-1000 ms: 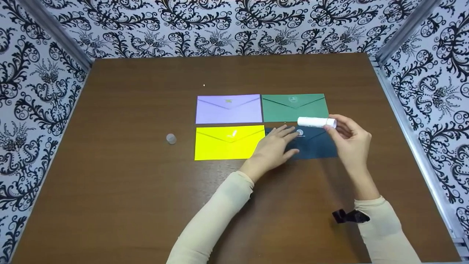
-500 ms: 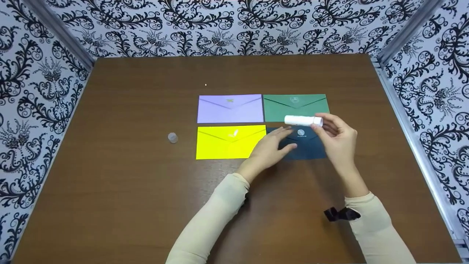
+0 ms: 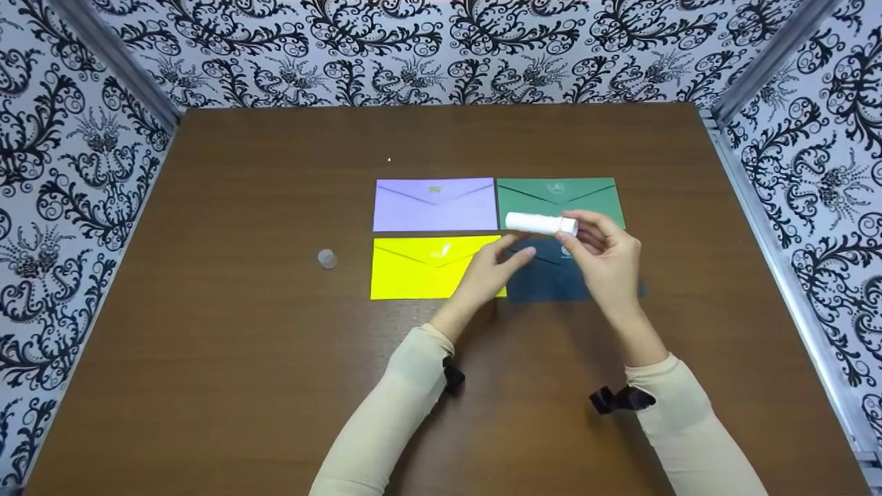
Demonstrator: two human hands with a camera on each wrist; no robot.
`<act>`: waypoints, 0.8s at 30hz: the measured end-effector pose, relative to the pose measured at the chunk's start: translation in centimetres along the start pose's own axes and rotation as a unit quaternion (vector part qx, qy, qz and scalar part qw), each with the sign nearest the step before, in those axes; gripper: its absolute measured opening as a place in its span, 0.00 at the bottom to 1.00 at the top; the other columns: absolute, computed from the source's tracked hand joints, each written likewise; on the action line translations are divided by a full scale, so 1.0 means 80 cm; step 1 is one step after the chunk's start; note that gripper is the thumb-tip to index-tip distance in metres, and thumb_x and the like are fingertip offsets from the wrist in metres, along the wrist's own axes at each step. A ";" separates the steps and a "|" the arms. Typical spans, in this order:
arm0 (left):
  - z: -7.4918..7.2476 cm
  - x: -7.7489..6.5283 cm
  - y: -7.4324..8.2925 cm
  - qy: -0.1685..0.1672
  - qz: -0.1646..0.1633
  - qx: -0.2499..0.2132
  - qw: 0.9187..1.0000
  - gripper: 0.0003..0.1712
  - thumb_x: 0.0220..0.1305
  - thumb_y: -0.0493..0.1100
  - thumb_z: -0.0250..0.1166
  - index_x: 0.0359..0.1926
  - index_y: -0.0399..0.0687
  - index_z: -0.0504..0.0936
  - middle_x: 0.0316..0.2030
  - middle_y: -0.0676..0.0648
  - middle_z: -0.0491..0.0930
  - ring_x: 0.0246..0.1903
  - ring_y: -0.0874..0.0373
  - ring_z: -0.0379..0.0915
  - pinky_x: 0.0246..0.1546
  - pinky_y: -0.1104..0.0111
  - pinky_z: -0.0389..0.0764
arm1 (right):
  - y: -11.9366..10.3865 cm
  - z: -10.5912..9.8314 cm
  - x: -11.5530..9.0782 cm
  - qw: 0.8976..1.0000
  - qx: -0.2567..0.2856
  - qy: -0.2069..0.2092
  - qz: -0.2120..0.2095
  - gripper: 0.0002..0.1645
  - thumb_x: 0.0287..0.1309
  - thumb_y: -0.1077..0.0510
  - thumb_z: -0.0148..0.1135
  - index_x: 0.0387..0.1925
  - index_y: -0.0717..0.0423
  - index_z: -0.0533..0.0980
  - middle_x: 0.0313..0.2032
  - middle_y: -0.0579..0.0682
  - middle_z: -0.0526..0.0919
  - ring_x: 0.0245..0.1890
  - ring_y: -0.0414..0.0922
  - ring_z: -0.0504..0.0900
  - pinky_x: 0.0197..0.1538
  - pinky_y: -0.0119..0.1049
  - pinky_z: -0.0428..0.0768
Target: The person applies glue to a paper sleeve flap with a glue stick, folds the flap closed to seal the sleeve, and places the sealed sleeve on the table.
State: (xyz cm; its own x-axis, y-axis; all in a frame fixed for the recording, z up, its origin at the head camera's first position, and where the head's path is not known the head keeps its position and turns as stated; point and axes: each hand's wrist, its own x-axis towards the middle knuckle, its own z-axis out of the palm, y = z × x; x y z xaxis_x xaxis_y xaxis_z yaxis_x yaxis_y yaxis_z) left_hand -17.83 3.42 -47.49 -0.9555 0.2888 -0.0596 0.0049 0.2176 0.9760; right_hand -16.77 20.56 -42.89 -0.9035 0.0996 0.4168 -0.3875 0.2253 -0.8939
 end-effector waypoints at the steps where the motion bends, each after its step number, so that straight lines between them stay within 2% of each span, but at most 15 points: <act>1: -0.002 0.001 0.000 0.001 -0.003 -0.022 1.000 0.29 0.65 0.54 0.58 0.65 0.54 0.70 0.62 0.54 0.71 0.63 0.59 0.65 0.62 0.63 0.69 | -0.004 0.003 0.000 1.000 0.005 -0.002 -0.001 0.16 0.48 0.68 0.69 0.42 0.66 0.80 0.39 0.64 0.84 0.38 0.40 0.85 0.39 0.28 0.83; 4: -0.010 0.001 0.002 0.005 -0.026 -0.091 0.995 0.29 0.65 0.52 0.59 0.65 0.51 0.69 0.63 0.51 0.71 0.62 0.58 0.65 0.62 0.64 0.69 | -0.020 0.011 0.000 1.000 0.019 -0.011 -0.009 0.15 0.49 0.70 0.67 0.41 0.69 0.79 0.39 0.65 0.84 0.39 0.42 0.85 0.40 0.28 0.83; 5: -0.012 0.001 0.003 0.008 -0.037 -0.124 0.992 0.30 0.64 0.51 0.60 0.65 0.50 0.69 0.63 0.50 0.70 0.62 0.57 0.65 0.63 0.63 0.69 | -0.026 0.014 -0.001 1.000 0.021 -0.014 -0.012 0.15 0.49 0.71 0.67 0.41 0.70 0.79 0.39 0.66 0.84 0.39 0.43 0.86 0.40 0.29 0.83; 7: -0.017 0.001 0.006 0.012 -0.054 -0.210 0.976 0.31 0.65 0.48 0.60 0.66 0.46 0.67 0.64 0.48 0.69 0.63 0.56 0.64 0.64 0.62 0.67 | -0.034 0.019 -0.001 0.999 0.028 -0.017 -0.013 0.14 0.49 0.71 0.66 0.41 0.72 0.78 0.39 0.68 0.83 0.39 0.43 0.85 0.41 0.28 0.82; 9: -0.021 0.001 0.009 0.017 -0.063 -0.301 0.951 0.30 0.65 0.43 0.59 0.67 0.42 0.65 0.64 0.45 0.67 0.63 0.55 0.64 0.65 0.60 0.65 | -0.039 0.023 -0.001 0.999 0.029 -0.020 -0.009 0.15 0.49 0.71 0.66 0.41 0.73 0.78 0.40 0.68 0.83 0.39 0.44 0.85 0.42 0.29 0.82; 11: -0.026 0.001 0.010 0.017 -0.057 -0.390 0.919 0.29 0.66 0.37 0.57 0.67 0.38 0.64 0.64 0.41 0.67 0.62 0.54 0.65 0.66 0.58 0.63 | -0.042 0.027 -0.001 0.999 0.028 -0.022 -0.004 0.16 0.49 0.71 0.67 0.42 0.73 0.77 0.40 0.67 0.83 0.40 0.45 0.85 0.42 0.30 0.82; 12: -0.028 0.001 0.010 0.016 -0.053 -0.423 0.905 0.29 0.66 0.35 0.56 0.67 0.37 0.63 0.63 0.41 0.67 0.60 0.53 0.66 0.66 0.57 0.62 | -0.043 0.029 -0.001 0.999 0.028 -0.024 -0.001 0.16 0.49 0.71 0.67 0.42 0.73 0.77 0.41 0.67 0.83 0.40 0.45 0.85 0.43 0.30 0.82; 15: -0.035 -0.001 0.009 0.016 -0.046 -0.492 0.869 0.28 0.67 0.31 0.53 0.67 0.38 0.62 0.62 0.40 0.68 0.56 0.55 0.70 0.67 0.57 0.60 | -0.046 0.034 -0.001 0.999 0.027 -0.029 0.000 0.17 0.49 0.70 0.67 0.43 0.73 0.77 0.42 0.66 0.83 0.41 0.46 0.85 0.44 0.32 0.82; 19: -0.043 -0.005 0.006 0.010 -0.042 -0.557 0.830 0.29 0.68 0.30 0.49 0.69 0.41 0.59 0.65 0.42 0.65 0.55 0.56 0.71 0.68 0.60 0.59 | -0.047 0.042 -0.002 0.999 0.042 -0.035 -0.001 0.17 0.50 0.70 0.66 0.43 0.74 0.76 0.42 0.66 0.83 0.42 0.47 0.85 0.44 0.33 0.82; 24: -0.049 -0.011 0.003 -0.001 -0.034 -0.608 0.793 0.30 0.70 0.29 0.45 0.71 0.43 0.56 0.69 0.41 0.59 0.61 0.53 0.67 0.67 0.63 0.62 | -0.046 0.052 -0.004 0.997 0.067 -0.041 0.010 0.17 0.50 0.71 0.66 0.43 0.75 0.75 0.42 0.67 0.82 0.42 0.48 0.85 0.45 0.35 0.82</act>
State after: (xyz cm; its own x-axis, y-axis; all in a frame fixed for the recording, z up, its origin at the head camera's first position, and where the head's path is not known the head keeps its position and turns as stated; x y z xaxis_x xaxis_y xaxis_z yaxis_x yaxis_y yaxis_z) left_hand -18.13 -0.44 -46.39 -0.9414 0.3155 -0.1195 -0.3347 -0.8280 0.4499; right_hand -15.84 15.67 -40.37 -0.9213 0.0212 0.3884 -0.3850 0.0926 -0.9183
